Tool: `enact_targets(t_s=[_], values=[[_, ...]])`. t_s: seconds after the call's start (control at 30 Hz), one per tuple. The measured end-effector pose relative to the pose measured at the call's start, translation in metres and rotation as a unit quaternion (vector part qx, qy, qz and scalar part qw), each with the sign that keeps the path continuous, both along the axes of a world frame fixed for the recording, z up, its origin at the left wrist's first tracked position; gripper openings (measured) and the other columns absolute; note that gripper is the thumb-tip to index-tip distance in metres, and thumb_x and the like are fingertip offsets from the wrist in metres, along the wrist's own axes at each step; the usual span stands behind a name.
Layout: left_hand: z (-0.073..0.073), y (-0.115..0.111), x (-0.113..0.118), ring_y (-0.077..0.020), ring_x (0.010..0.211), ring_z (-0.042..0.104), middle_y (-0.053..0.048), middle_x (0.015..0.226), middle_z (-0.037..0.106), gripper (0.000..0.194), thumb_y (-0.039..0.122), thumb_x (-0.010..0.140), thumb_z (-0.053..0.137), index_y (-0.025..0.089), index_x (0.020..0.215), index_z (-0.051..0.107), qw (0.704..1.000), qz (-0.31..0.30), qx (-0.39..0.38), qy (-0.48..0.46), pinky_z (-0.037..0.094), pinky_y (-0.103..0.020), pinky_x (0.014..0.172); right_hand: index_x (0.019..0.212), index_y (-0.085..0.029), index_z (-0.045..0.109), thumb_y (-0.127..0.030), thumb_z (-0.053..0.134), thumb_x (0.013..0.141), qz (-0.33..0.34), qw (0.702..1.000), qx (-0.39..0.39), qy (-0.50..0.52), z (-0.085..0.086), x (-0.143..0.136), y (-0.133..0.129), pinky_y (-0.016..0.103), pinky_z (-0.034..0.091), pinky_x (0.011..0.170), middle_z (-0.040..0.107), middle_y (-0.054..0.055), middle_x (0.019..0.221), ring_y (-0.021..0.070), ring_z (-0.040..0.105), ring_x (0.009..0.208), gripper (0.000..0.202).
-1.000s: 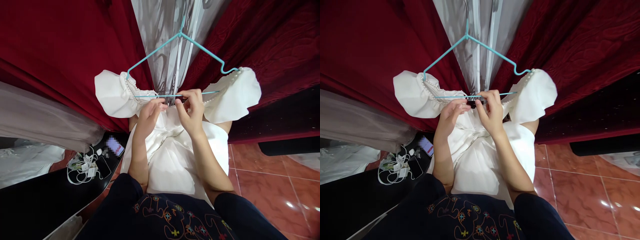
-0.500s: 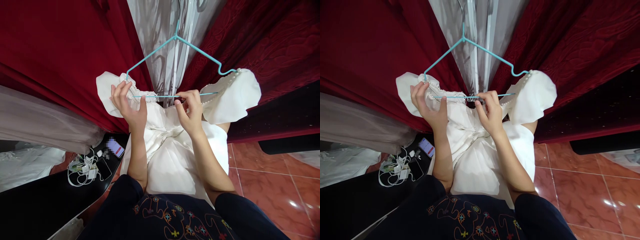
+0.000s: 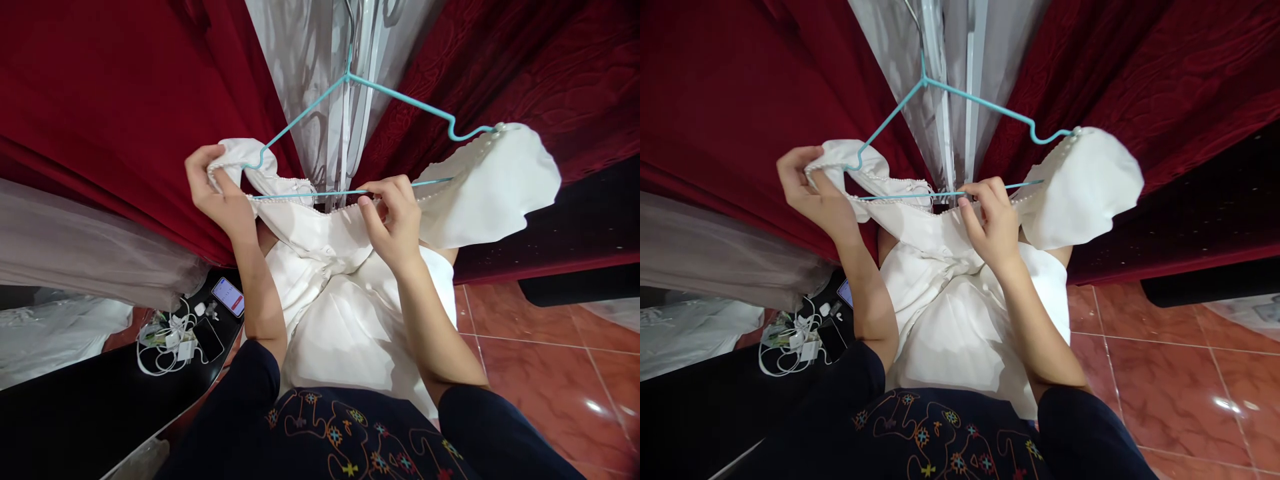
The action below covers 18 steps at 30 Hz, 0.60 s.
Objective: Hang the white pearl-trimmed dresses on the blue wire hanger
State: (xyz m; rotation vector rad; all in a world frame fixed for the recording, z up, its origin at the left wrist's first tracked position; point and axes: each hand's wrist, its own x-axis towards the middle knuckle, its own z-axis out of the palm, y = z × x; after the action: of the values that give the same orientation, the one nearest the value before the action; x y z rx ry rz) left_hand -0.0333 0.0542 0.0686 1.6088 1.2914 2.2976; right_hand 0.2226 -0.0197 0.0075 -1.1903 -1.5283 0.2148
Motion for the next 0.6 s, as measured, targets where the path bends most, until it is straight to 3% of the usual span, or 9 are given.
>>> enact_targets(t_s=[0.17, 0.3, 0.47, 0.53, 0.6], values=[[-0.011, 0.009, -0.032, -0.0162, 0.103, 0.067, 0.0, 0.101, 0.067, 0.02, 0.005, 0.098, 0.057, 0.023, 0.098, 0.064, 0.998, 0.033, 0.025, -0.053, 0.055, -0.04, 0.111, 0.107, -0.025, 0.075, -0.055, 0.054, 0.109, -0.005, 1.0, -0.01, 0.008, 0.004, -0.001, -0.001, 0.03, 0.047, 0.063, 0.067, 0.004, 0.097, 0.0121, 0.057, 0.075, 0.037], [-0.043, 0.003, -0.051, -0.0177, 0.105, 0.064, 0.001, 0.105, 0.067, 0.021, 0.008, 0.098, 0.055, 0.026, 0.101, 0.064, 0.992, 0.052, -0.032, -0.111, 0.049, -0.045, 0.119, 0.106, -0.024, 0.076, -0.057, 0.057, 0.108, 0.004, 0.999, -0.018, 0.028, 0.007, -0.002, 0.002, 0.029, 0.044, 0.061, 0.066, 0.004, 0.095, 0.0118, 0.056, 0.075, 0.038], [-0.077, -0.013, -0.056, -0.0245, 0.117, 0.067, 0.0, 0.102, 0.07, 0.004, 0.029, 0.1, 0.066, 0.027, 0.101, 0.062, 0.985, 0.074, -0.073, -0.137, 0.045, -0.054, 0.12, 0.103, -0.025, 0.078, -0.058, 0.059, 0.106, 0.043, 0.997, -0.044, 0.038, 0.01, -0.008, 0.001, 0.027, 0.043, 0.059, 0.068, 0.004, 0.094, 0.0101, 0.053, 0.071, 0.039], [-0.079, -0.021, -0.048, -0.0239, 0.114, 0.071, -0.002, 0.103, 0.074, 0.011, 0.034, 0.097, 0.071, 0.025, 0.1, 0.066, 0.99, 0.039, -0.099, -0.096, 0.051, -0.049, 0.116, 0.103, -0.025, 0.078, -0.059, 0.059, 0.106, 0.056, 0.996, -0.047, 0.048, 0.009, -0.012, -0.001, 0.027, 0.043, 0.06, 0.068, 0.003, 0.094, 0.0099, 0.053, 0.071, 0.039], [-0.077, -0.028, -0.037, -0.0211, 0.105, 0.073, -0.004, 0.104, 0.077, 0.014, 0.035, 0.095, 0.074, 0.021, 0.1, 0.072, 0.988, -0.039, -0.141, -0.039, 0.055, -0.041, 0.107, 0.104, -0.024, 0.078, -0.057, 0.06, 0.106, 0.054, 0.996, -0.042, 0.06, 0.007, -0.016, -0.001, 0.027, 0.043, 0.061, 0.067, 0.003, 0.093, 0.0094, 0.053, 0.071, 0.037]])
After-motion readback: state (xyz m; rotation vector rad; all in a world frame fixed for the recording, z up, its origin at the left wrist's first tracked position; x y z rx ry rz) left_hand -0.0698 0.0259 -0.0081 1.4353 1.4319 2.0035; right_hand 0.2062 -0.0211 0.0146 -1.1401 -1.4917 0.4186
